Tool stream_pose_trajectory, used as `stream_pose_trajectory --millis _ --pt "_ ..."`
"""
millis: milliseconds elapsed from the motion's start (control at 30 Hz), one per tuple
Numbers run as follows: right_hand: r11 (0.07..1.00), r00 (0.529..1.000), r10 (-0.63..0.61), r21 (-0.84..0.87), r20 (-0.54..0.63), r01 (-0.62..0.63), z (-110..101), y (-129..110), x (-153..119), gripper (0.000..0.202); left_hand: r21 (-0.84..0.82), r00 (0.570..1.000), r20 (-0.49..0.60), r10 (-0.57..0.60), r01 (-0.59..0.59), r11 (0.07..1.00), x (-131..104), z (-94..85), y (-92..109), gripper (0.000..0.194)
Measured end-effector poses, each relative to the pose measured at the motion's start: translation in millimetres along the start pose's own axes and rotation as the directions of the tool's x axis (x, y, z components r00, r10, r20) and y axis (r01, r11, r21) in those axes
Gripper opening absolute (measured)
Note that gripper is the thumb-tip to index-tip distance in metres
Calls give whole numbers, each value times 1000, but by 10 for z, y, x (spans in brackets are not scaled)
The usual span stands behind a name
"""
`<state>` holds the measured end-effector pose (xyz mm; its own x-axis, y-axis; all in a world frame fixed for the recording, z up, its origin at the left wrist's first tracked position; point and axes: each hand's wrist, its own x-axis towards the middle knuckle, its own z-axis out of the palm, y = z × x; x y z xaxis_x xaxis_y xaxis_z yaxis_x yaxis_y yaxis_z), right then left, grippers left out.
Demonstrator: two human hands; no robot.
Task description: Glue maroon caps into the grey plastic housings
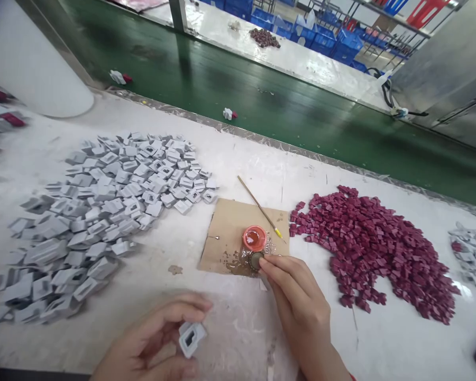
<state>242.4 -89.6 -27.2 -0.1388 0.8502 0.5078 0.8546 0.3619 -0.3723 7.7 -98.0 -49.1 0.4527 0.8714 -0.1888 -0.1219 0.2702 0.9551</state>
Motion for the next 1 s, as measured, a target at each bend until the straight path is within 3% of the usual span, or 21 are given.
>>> stream_pose_trajectory --millis 100,300,433,533,667,800,1000 --pt "1000 1000 -8 8 25 8 14 -7 14 26 69 998 38 -45 42 997 21 -2 21 32" --pt "1000 998 -16 25 65 14 29 12 21 31 339 962 30 271 -265 903 130 -11 30 22" --pt "1000 1000 12 19 25 -13 -4 -11 -3 33 410 952 29 306 -290 865 83 26 -38 33" --pt "992 996 88 92 -15 -86 -34 -106 -71 33 580 942 74 327 -308 754 57 46 -65 34" --pt "916 965 261 322 -21 -241 -14 -320 -220 25 730 901 71 427 -339 594 89 52 -48 18" --pt "830 956 280 477 92 -289 105 -475 -339 20 710 910 53 411 -323 625 124 69 -44 15" --pt "809 963 234 522 132 -268 249 -502 -375 25 681 912 31 409 -319 659 143 72 -60 17"
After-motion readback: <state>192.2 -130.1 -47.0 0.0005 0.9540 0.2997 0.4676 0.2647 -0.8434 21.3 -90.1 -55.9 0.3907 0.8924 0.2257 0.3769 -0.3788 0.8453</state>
